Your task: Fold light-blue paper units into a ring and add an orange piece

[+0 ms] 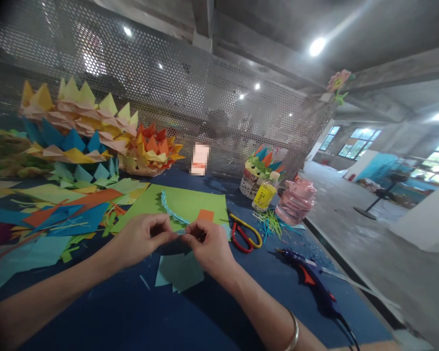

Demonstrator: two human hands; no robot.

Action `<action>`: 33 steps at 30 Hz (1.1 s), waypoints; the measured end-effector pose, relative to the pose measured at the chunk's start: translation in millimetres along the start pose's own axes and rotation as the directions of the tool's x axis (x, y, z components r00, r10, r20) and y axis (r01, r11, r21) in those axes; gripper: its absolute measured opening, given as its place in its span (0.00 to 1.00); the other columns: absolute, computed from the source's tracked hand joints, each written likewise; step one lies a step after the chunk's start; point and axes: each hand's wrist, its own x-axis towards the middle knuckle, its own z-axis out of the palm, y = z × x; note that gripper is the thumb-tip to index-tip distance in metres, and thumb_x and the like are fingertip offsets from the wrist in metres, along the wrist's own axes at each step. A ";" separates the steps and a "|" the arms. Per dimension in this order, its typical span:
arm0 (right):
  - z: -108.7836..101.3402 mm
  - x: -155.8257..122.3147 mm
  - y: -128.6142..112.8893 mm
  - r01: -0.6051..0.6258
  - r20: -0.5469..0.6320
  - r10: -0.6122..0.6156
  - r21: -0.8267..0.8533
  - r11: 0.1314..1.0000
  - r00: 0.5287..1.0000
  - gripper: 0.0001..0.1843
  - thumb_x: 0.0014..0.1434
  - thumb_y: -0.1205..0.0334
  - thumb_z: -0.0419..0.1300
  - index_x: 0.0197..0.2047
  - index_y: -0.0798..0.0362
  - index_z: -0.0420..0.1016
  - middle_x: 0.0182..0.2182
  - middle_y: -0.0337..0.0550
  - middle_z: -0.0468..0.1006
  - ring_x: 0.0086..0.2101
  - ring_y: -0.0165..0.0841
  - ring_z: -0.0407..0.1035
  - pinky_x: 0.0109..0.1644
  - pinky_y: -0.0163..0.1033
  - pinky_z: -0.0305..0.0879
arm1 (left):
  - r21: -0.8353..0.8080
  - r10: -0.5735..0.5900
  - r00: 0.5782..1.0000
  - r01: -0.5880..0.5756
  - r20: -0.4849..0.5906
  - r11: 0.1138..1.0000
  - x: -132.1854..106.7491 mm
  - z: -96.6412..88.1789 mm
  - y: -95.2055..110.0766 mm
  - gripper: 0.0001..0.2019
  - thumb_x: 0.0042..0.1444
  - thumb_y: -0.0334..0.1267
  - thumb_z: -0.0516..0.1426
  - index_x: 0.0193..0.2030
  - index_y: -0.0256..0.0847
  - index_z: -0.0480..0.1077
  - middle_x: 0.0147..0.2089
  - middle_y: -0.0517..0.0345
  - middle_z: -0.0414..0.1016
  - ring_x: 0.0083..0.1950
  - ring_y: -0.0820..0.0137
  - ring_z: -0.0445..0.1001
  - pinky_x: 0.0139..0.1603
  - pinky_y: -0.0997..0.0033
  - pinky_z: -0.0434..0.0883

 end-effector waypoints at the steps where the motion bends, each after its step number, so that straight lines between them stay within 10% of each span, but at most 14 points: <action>1: -1.5 0.5 0.1 -0.001 0.008 0.001 -0.006 1.000 1.000 0.04 0.50 0.64 0.62 0.25 0.54 0.72 0.19 0.34 0.68 0.22 0.26 0.59 0.26 0.31 0.56 | -0.004 -0.001 1.000 0.001 0.021 1.000 0.2 0.4 -0.4 0.12 0.49 0.40 0.57 0.19 0.40 0.64 0.18 0.64 0.66 0.22 0.72 0.63 0.23 0.75 0.56; 9: -17.3 5.4 9.1 0.003 0.219 0.055 -0.257 0.966 0.974 0.07 0.52 0.66 0.59 0.30 0.56 0.79 0.25 0.39 0.79 0.27 0.30 0.70 0.30 0.31 0.60 | 0.102 0.014 1.000 -0.011 -0.022 0.995 6.3 -1.6 -15.5 0.08 0.57 0.36 0.49 0.34 0.41 0.69 0.32 0.58 0.76 0.33 0.67 0.72 0.33 0.70 0.65; 16: -21.3 -0.7 5.3 0.078 0.257 0.012 -0.337 0.938 0.966 0.11 0.50 0.70 0.57 0.33 0.53 0.81 0.28 0.41 0.81 0.30 0.33 0.74 0.32 0.32 0.62 | 0.239 0.305 0.952 -0.294 -0.011 0.925 6.1 4.6 -23.7 0.09 0.58 0.31 0.48 0.41 0.40 0.68 0.43 0.53 0.73 0.47 0.64 0.71 0.49 0.63 0.67; 23: -57.4 -28.3 -6.6 0.037 0.055 -0.014 -0.431 0.902 0.998 0.11 0.56 0.66 0.55 0.33 0.53 0.79 0.31 0.42 0.80 0.31 0.33 0.72 0.35 0.34 0.62 | 0.281 0.346 0.929 -0.370 0.135 0.885 16.8 12.6 -33.4 0.13 0.58 0.31 0.47 0.48 0.41 0.66 0.51 0.49 0.72 0.54 0.61 0.68 0.55 0.57 0.65; 33: -172.8 -127.4 40.9 -0.264 -0.349 0.034 -0.639 0.722 0.937 0.17 0.59 0.53 0.48 0.36 0.50 0.75 0.33 0.45 0.79 0.31 0.36 0.73 0.33 0.37 0.66 | 0.245 0.409 0.856 -0.491 0.317 0.836 28.6 28.0 -21.0 0.12 0.57 0.30 0.49 0.46 0.43 0.66 0.49 0.54 0.73 0.54 0.62 0.68 0.55 0.57 0.62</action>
